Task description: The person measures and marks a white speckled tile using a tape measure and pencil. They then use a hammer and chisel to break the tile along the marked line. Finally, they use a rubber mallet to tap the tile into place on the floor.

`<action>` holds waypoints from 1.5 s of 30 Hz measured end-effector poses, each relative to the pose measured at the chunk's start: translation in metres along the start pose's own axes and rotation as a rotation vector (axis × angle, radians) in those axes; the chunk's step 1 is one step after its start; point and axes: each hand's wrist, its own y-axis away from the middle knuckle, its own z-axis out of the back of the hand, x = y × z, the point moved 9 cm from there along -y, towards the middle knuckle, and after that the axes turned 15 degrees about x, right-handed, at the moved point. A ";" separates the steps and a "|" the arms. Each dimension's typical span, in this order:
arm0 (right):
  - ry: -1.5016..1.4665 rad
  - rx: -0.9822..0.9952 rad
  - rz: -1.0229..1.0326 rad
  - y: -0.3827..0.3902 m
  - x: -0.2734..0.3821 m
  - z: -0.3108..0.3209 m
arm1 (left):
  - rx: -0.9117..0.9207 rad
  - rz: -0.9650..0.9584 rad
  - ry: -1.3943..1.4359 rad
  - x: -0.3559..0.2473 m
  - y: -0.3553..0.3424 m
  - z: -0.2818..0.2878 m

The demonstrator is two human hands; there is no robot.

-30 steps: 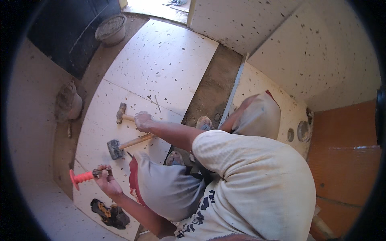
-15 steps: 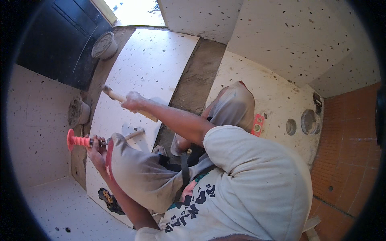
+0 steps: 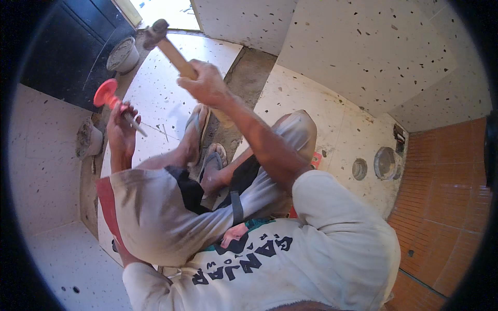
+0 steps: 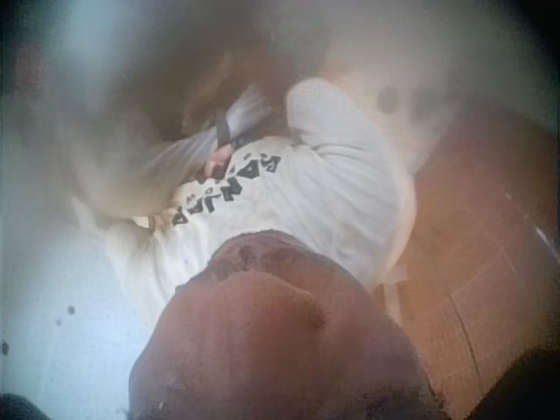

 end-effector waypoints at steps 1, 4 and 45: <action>0.048 -0.021 -0.016 0.010 -0.005 0.014 | -0.008 0.017 -0.116 0.006 -0.012 -0.009; 0.124 -0.081 -0.048 0.035 -0.028 0.055 | 0.025 0.101 -0.422 0.024 -0.055 -0.039; 0.102 -0.180 -0.570 -0.026 -0.255 0.168 | 0.669 -0.237 -1.227 0.526 -0.456 -0.051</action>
